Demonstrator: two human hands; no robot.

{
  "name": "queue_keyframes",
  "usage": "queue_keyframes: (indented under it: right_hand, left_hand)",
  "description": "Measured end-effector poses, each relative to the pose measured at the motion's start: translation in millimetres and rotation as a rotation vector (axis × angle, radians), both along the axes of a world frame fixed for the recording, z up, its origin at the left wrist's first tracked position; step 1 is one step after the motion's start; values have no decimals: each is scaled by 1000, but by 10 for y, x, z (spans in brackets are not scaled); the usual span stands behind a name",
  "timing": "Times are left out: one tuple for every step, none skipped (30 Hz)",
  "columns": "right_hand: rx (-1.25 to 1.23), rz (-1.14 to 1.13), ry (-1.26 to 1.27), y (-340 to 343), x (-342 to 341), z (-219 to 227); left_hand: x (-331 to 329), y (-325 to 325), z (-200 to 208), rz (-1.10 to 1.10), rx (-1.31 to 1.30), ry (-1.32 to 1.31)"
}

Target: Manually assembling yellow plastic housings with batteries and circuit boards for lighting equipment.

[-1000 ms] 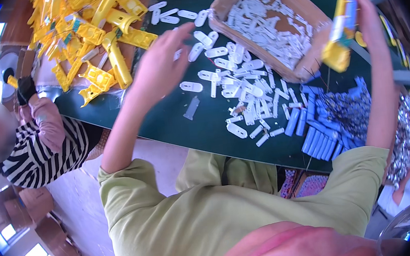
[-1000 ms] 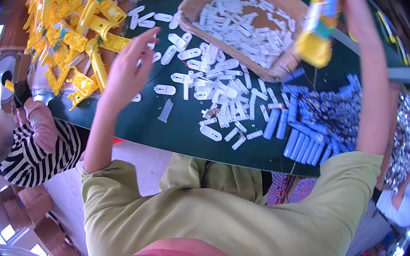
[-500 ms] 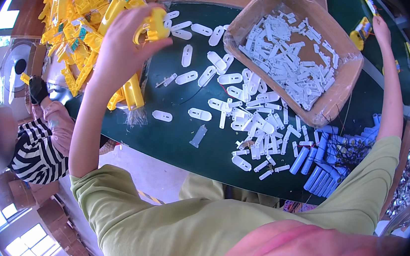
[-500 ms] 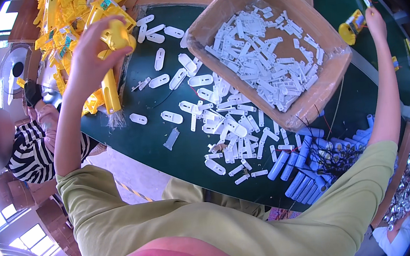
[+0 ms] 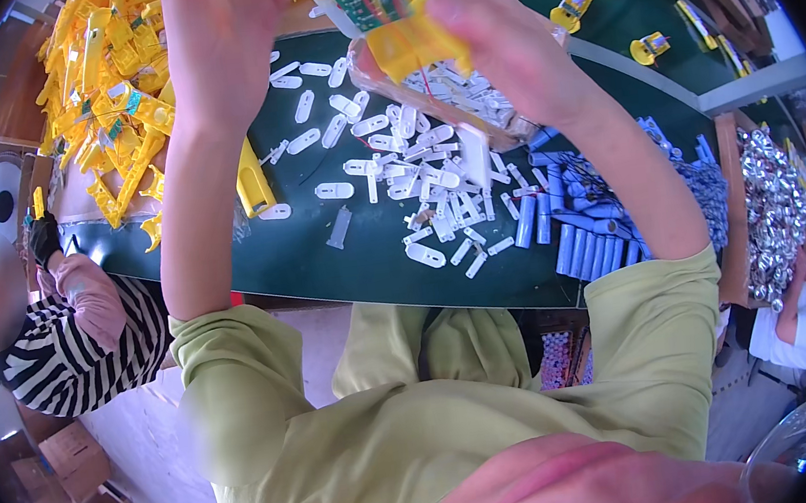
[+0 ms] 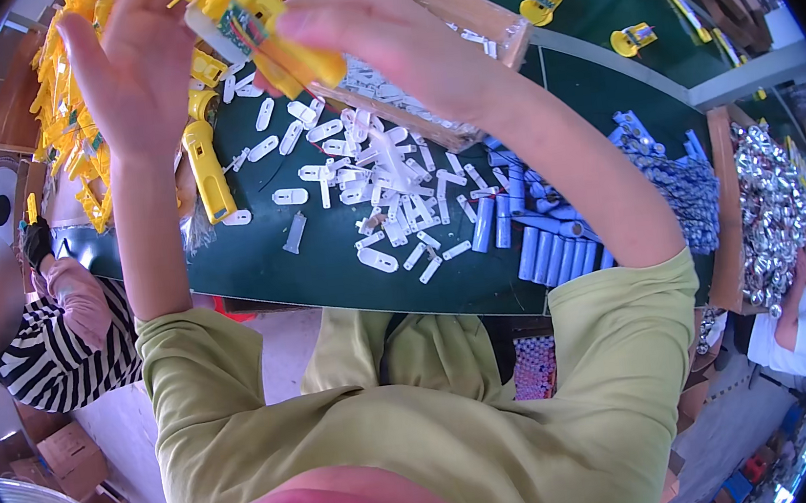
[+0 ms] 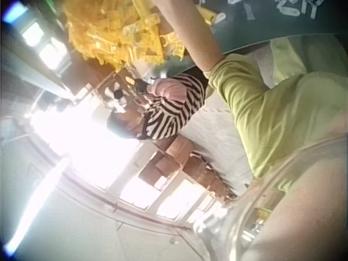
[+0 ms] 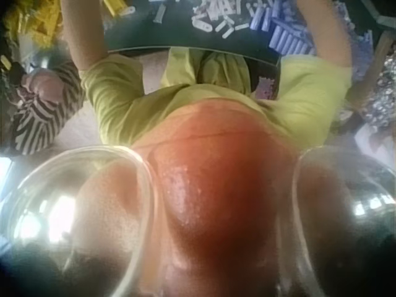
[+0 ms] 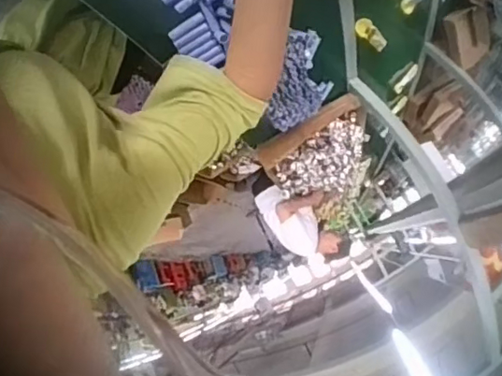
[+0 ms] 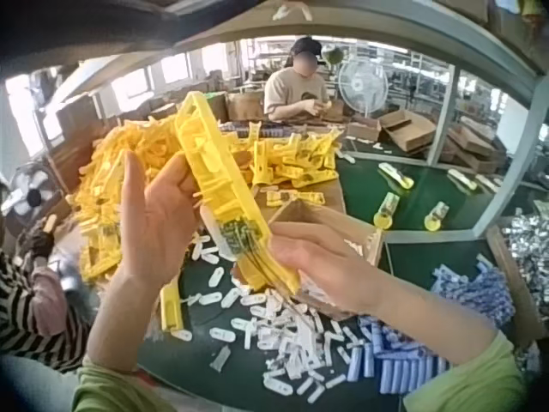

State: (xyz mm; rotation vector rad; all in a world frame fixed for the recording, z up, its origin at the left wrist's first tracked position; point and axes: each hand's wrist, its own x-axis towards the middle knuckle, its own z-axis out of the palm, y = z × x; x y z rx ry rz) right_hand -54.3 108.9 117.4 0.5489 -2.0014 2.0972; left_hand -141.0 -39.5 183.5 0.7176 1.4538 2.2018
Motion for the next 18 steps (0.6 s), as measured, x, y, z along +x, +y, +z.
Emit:
queue_keyframes:
  right_hand:
    - [-302,192,-106,-37,107,91]
    - [-309,246,-251,-70,189,162]
    - [-296,251,-237,-155,264,204]
    - [-369,308,-216,-243,324,183]
    - [-444,369,-197,-311,362,134]
    - [-739,537,-370,-322,349,56]
    - [-734,540,-370,-339,423,1]
    - [-666,481,-343,-365,543,-32]
    - [-597,428,-318,-412,663,-48]
    - [-533,348,-257,-468,754,-86]
    - [-532,357,-258,-461,820,-116]
    - [-512,364,-309,-409,897,-148]
    - [-490,380,-358,-389,954,-140]
    - [-529,358,-509,-375,1065,-48]
    - [-531,360,-506,-354,1122,-6]
    - [-553,316,-528,-335,1166,20]
    - [-574,271,-550,-306,1203,27]
    - [-616,322,-504,-271,1212,39]
  left_hand:
    - [97,-15,69,-87,10,-311]
    - [168,-63,-17,-96,22,-306]
    - [235,-154,-178,-225,89,-132]
    - [268,-214,-310,-355,156,42]
    - [259,-246,-371,-352,164,54]
    - [265,-244,-376,-407,256,157]
    - [282,-258,-363,-460,345,259]
    - [349,-318,-349,-336,228,282]
    - [344,-346,-359,-326,231,284]
    - [288,-352,-403,-297,246,364]
    - [263,-379,-421,-268,261,442]
    - [281,-409,-392,-150,191,575]
    - [311,-450,-368,-145,187,579]
    - [349,-486,-346,-49,169,645]
    - [375,-502,-334,44,152,709]
    - [228,-556,-380,-79,217,797]
    - [234,-596,-403,-80,215,799]
    - [292,-636,-400,76,83,956]
